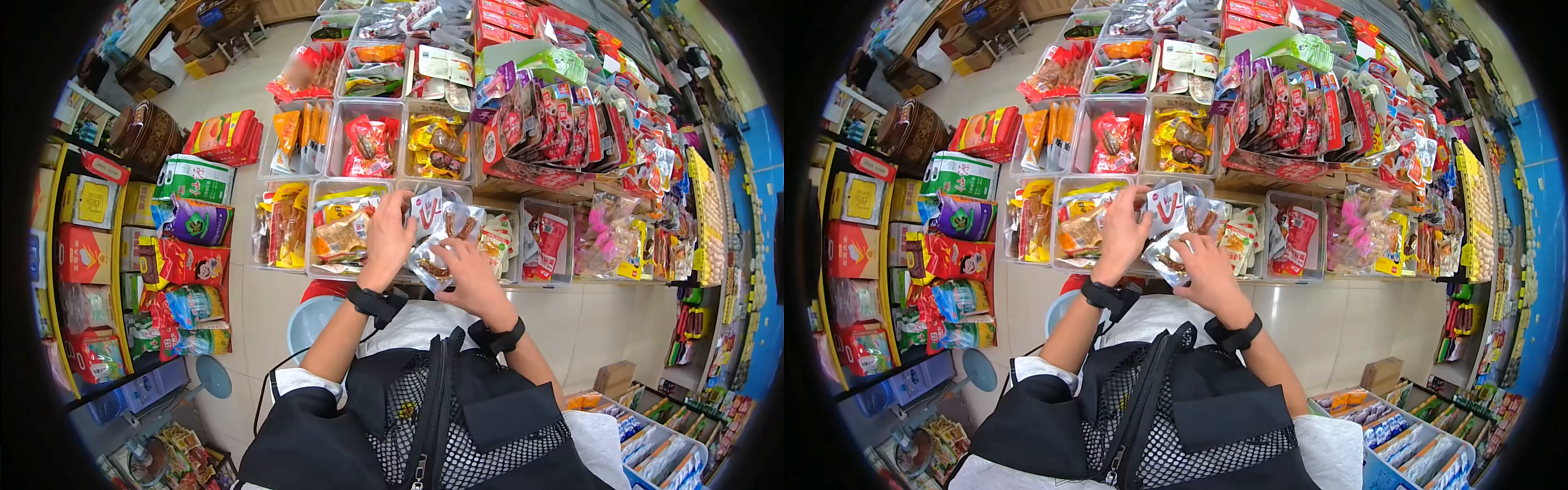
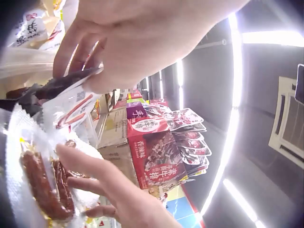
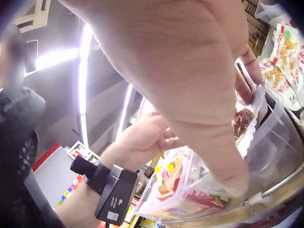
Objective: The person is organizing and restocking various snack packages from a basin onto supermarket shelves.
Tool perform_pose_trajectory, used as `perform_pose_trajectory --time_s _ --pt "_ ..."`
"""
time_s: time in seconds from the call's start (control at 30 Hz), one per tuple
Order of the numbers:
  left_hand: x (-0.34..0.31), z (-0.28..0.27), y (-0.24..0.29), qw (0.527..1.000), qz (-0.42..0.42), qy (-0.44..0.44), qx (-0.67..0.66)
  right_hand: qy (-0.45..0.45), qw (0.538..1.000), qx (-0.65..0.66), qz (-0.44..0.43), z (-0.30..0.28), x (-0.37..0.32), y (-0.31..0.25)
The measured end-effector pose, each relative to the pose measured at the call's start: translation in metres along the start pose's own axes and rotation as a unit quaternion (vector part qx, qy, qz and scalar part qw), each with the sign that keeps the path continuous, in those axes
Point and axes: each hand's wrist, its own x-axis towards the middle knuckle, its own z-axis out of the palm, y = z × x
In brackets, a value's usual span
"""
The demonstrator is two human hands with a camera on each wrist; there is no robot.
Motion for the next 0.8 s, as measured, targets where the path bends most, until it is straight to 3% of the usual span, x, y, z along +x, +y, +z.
perform_pose_trajectory --time_s 0.03,0.13,0.23,0.33,0.37,0.47,0.5,0.6,0.63,0.7,0.8 --pt "0.0 0.0 0.001 1.0 -0.01 -0.007 0.003 -0.048 0.999 -0.015 0.015 0.005 0.0 0.001" --pt "0.0 -0.001 0.0 1.0 -0.007 -0.007 -0.013 -0.016 0.999 -0.035 -0.003 0.007 0.006 0.002" --pt "-0.001 -0.008 -0.001 0.998 -0.014 0.037 -0.049 0.024 0.994 0.102 -0.007 0.008 0.003 0.02" --pt "-0.002 -0.015 0.002 0.994 -0.026 0.071 -0.081 0.124 0.95 0.254 0.136 -0.004 -0.002 0.023" --pt "-0.003 -0.015 0.001 0.994 -0.025 0.072 -0.084 0.123 0.951 0.205 0.195 -0.016 -0.002 0.024" --pt "-0.006 -0.017 0.008 0.993 -0.055 0.049 -0.092 0.224 0.907 0.296 0.202 -0.009 -0.001 0.047" --pt "-0.006 -0.017 0.01 0.993 -0.068 0.035 -0.095 0.222 0.909 0.297 0.191 0.007 -0.002 0.069" --pt "-0.009 -0.003 -0.009 0.997 0.041 0.067 0.023 0.25 0.932 0.207 0.162 0.018 0.001 0.078" --pt "-0.012 -0.003 -0.01 0.999 0.007 0.046 -0.004 0.224 0.932 0.23 0.169 0.018 0.002 0.077" --pt "-0.011 -0.006 -0.009 0.999 0.021 0.037 -0.023 0.171 0.929 0.275 0.18 0.017 0.006 0.076" --pt "-0.012 -0.014 0.0 0.995 -0.028 0.038 -0.088 0.2 0.914 0.283 0.21 0.021 0.01 0.069"
